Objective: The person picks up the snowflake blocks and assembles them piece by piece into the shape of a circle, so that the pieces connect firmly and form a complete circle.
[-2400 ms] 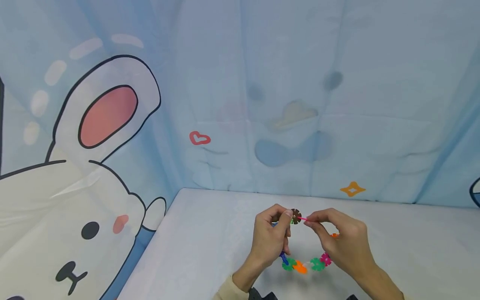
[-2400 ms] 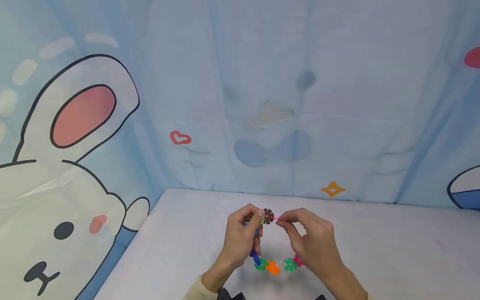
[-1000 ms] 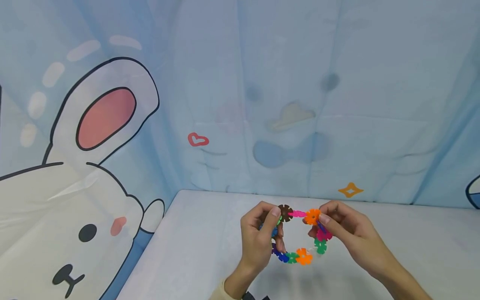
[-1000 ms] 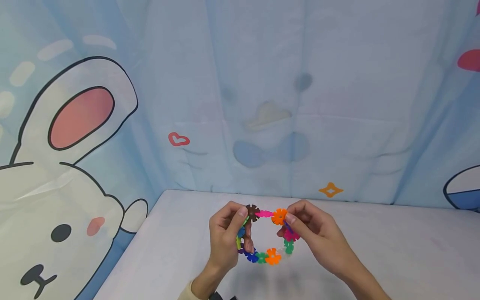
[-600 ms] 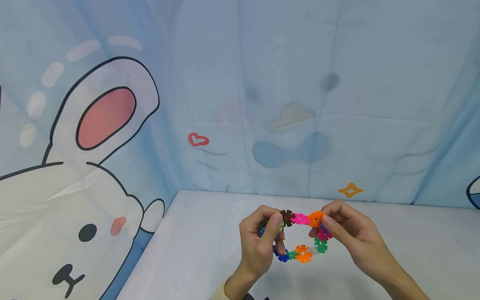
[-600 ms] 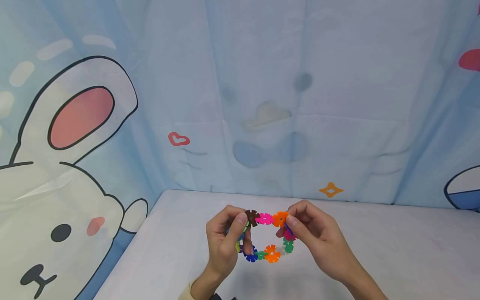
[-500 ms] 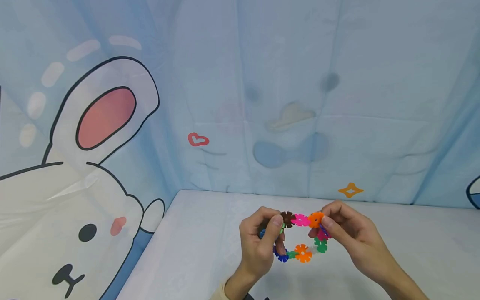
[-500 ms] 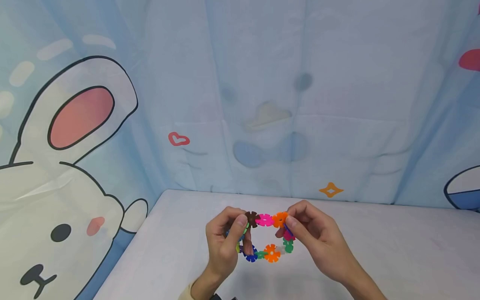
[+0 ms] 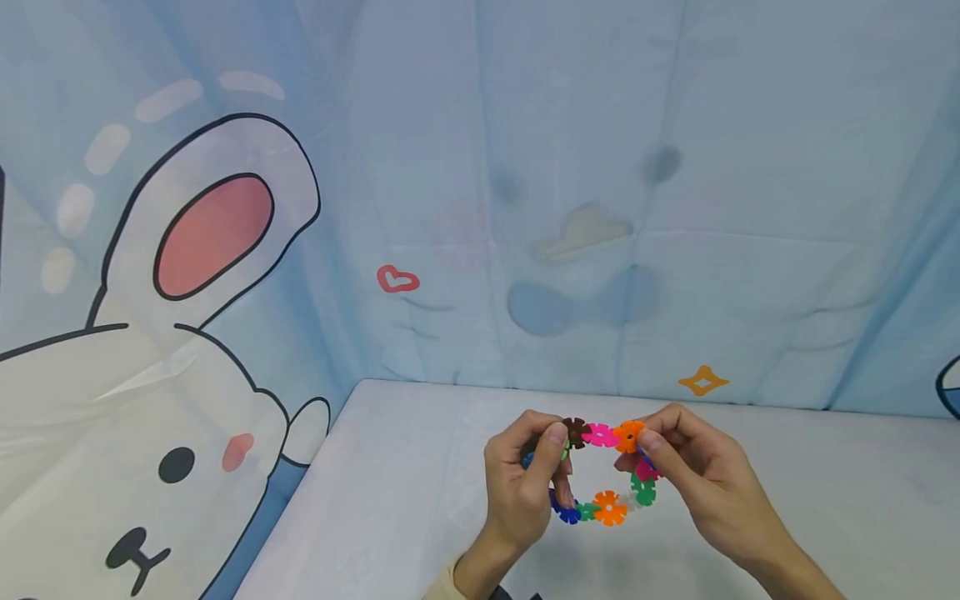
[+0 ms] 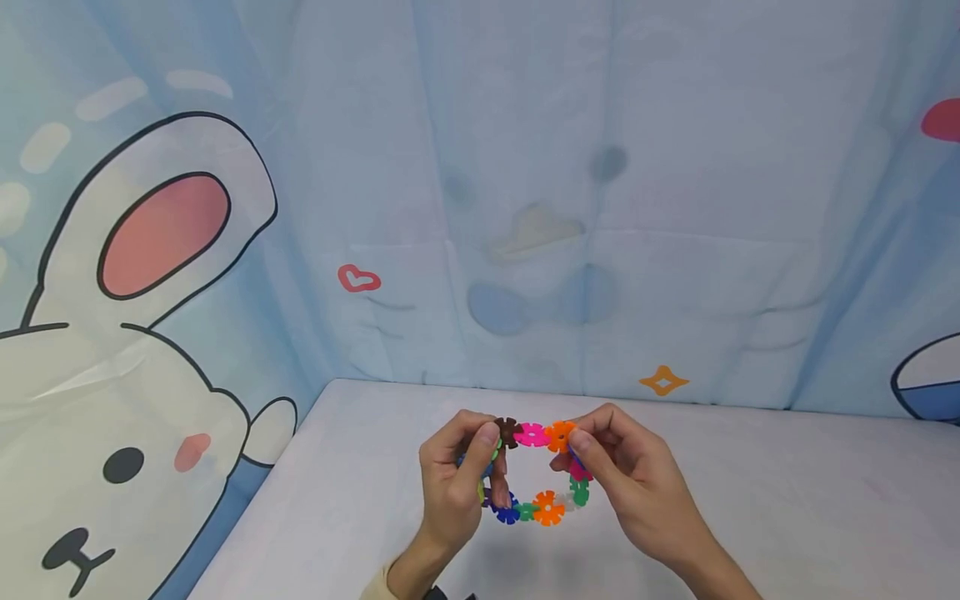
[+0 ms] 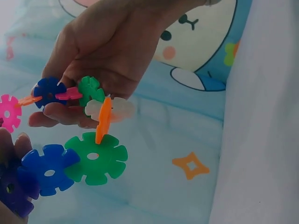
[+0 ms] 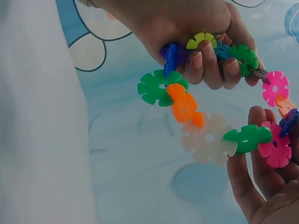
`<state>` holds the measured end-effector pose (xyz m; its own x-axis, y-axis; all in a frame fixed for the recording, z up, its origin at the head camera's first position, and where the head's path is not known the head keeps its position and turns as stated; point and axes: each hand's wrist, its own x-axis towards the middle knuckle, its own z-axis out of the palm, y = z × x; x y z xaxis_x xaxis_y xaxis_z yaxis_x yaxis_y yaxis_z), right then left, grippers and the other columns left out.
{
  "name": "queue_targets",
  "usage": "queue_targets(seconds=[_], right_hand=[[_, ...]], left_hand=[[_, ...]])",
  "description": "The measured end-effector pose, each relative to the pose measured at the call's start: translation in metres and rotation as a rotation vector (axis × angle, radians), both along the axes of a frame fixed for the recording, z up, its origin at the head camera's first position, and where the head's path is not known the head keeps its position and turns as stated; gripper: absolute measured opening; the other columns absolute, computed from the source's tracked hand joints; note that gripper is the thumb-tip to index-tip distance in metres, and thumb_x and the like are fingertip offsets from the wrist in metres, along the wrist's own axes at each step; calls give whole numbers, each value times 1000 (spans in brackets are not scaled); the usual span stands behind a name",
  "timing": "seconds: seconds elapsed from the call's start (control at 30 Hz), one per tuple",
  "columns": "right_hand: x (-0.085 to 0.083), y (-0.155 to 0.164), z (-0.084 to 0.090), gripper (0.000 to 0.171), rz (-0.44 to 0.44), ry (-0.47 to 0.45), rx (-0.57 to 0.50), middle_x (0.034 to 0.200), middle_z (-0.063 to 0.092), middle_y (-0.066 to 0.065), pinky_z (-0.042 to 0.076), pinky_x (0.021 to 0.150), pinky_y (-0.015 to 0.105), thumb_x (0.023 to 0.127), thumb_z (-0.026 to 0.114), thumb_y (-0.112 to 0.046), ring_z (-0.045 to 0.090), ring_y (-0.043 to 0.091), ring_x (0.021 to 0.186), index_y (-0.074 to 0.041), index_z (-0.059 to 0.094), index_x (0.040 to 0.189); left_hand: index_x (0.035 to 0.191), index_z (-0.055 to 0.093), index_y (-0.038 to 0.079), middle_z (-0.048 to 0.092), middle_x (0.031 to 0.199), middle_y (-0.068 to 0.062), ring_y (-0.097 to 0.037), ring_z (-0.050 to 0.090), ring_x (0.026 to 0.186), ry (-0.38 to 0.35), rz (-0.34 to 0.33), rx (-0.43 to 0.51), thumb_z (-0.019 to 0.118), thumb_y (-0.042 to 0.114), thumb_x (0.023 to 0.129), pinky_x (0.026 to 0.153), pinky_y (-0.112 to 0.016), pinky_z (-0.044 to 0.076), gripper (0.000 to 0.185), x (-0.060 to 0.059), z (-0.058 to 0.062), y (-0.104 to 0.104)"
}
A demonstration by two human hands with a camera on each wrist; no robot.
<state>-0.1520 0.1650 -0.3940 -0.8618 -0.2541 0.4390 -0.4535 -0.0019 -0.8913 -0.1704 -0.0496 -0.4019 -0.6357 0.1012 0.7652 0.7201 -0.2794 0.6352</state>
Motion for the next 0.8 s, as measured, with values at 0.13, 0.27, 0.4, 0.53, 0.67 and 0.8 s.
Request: queue_targets(seconds=[0.13, 0.27, 0.4, 0.53, 0.67, 0.8], right_hand=[[0, -1, 0, 9, -17, -23, -4, 98, 71, 7, 64, 85, 26, 109, 50, 3, 78, 21, 92, 4, 58, 113], [0, -3, 0, 9, -26, -40, -8, 97, 70, 7, 64, 85, 27, 109, 51, 2, 79, 22, 92, 4, 58, 114], [0, -4, 0, 9, -40, -40, 9, 97, 70, 7, 64, 85, 26, 110, 51, 0, 78, 21, 91, 4, 57, 114], [-1, -5, -1, 8, -45, -36, 11, 96, 71, 9, 63, 85, 25, 110, 50, 0, 78, 21, 91, 4, 56, 113], [-1, -5, -1, 8, -48, -38, 19, 95, 71, 10, 63, 85, 26, 110, 50, -1, 79, 21, 91, 4, 56, 113], [-1, -5, -2, 7, -43, -46, 21, 95, 70, 10, 63, 84, 26, 111, 50, -2, 79, 21, 92, 4, 55, 113]], left_hand=[[96, 61, -8, 50, 61, -21, -24, 47, 33, 4, -9, 2, 46, -11, 106, 31, -29, 48, 18, -2, -1, 1], [95, 61, -8, 49, 61, -21, -25, 46, 32, -10, -12, 6, 46, -10, 106, 30, -29, 47, 19, -3, -3, 2], [95, 61, -8, 49, 61, -22, -25, 46, 32, -23, -13, 0, 46, -9, 106, 29, -29, 47, 19, -4, -6, 3], [95, 61, -7, 49, 61, -22, -25, 45, 30, -20, -12, -7, 46, -9, 106, 29, -28, 47, 19, -5, -8, 3], [94, 60, -7, 49, 62, -21, -24, 45, 30, -8, -2, -17, 46, -10, 106, 30, -27, 47, 19, -6, -9, 3], [94, 60, -6, 49, 63, -20, -23, 46, 30, -3, 0, -33, 45, -11, 106, 31, -26, 47, 19, -7, -9, 2]])
